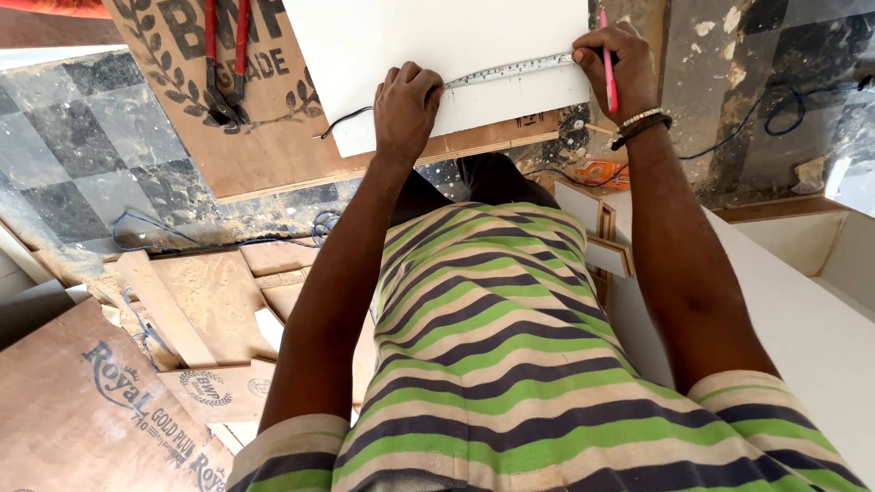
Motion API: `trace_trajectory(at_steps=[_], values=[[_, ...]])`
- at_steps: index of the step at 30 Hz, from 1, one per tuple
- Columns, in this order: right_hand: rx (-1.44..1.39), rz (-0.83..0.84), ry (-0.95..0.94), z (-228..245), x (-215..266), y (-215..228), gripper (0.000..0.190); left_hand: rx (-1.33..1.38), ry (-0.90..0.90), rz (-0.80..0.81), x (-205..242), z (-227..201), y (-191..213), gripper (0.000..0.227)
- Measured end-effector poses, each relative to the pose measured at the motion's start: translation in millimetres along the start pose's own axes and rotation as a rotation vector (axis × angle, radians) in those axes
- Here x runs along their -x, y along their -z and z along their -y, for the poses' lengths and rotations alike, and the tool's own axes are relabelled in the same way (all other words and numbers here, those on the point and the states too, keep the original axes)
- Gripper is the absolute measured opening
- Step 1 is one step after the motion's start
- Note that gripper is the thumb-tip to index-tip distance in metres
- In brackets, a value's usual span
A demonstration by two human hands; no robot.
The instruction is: The recorder uses a measuring tape and pencil to mark measurements on a white board and subsequently uses a hammer on the board as part of furniture fabrication.
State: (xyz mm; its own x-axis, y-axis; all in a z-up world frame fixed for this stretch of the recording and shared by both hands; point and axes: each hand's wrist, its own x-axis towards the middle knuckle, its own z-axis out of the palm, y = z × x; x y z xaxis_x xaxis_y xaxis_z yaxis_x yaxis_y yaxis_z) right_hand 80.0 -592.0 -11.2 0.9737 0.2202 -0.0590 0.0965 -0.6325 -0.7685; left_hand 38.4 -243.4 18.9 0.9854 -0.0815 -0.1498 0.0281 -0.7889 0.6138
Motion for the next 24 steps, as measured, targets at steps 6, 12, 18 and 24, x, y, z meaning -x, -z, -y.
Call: trace_trajectory(at_steps=[6, 12, 18, 24], values=[[0.025, 0.022, 0.037, -5, -1, 1, 0.038, -0.015, -0.020, -0.004, -1, 3, 0, 0.008], [0.059, 0.043, 0.069, -8, -1, 2, 0.037, -0.018, -0.041, 0.002, -2, 5, 0, 0.008], [0.041, 0.050, 0.090, -10, -2, 3, 0.029, 0.008, -0.011, 0.025, -4, 8, -2, 0.007], [0.041, 0.056, 0.123, -15, -3, 4, 0.030, 0.034, -0.005, 0.014, -4, 8, -3, 0.009]])
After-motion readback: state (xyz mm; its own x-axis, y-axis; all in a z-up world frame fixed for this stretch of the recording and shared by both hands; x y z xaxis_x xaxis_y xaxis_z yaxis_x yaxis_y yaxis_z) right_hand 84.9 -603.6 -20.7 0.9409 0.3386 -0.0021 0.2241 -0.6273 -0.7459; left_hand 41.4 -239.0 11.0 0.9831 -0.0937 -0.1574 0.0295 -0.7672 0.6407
